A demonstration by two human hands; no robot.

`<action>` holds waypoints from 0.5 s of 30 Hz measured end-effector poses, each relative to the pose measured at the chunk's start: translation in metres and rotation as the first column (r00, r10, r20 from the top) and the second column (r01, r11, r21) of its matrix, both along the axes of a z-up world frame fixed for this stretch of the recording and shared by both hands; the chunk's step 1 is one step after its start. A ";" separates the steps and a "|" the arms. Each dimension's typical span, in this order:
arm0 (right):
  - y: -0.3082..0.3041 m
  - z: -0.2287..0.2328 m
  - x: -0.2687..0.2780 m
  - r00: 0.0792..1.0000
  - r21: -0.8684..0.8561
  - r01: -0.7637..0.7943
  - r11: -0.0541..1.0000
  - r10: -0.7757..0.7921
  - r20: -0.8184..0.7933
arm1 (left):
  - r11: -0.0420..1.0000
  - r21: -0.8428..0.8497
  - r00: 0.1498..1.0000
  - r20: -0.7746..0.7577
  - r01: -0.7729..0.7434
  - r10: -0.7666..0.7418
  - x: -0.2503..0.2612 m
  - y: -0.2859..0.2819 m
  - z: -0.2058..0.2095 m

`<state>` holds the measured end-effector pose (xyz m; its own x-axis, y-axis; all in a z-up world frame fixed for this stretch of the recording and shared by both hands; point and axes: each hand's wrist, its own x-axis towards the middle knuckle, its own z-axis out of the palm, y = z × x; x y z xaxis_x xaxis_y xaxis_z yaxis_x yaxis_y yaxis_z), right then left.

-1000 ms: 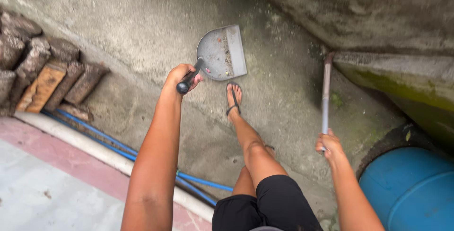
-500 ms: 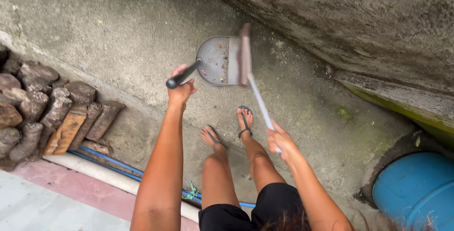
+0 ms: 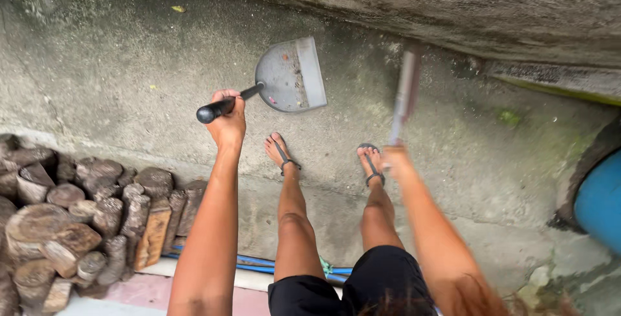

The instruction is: The person sweeps dirt and debris into a dustpan using a broom and lifts a rubber floor mat to sweep the concrete ground underneath it.

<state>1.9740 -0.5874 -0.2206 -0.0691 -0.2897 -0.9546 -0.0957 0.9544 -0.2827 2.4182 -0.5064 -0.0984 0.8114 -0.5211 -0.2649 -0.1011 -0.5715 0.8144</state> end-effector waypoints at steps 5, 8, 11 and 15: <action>0.102 0.027 0.125 0.973 0.023 -0.223 0.975 0.221 0.063 | 0.993 -0.039 0.993 -0.014 0.115 -0.116 0.046 -0.025 0.000; 0.124 0.076 0.104 0.976 0.042 -0.061 0.997 0.051 0.210 | 0.973 -0.070 0.974 0.069 0.220 -0.216 0.063 -0.027 -0.005; 0.148 0.113 0.050 0.993 0.026 0.081 0.996 -0.082 0.081 | 0.954 -0.104 0.957 -0.044 0.280 -0.286 0.085 -0.027 -0.008; 0.171 0.094 0.008 0.954 -0.023 0.137 0.990 -0.138 -0.265 | 0.933 -0.031 0.927 -0.113 0.357 -0.359 0.113 -0.021 0.011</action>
<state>1.9823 -0.4163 -0.1271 -0.3596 -0.2637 -0.8951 -0.0355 0.9624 -0.2693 2.5308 -0.5276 -0.0874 0.5349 -0.7743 -0.3381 -0.2031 -0.5063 0.8381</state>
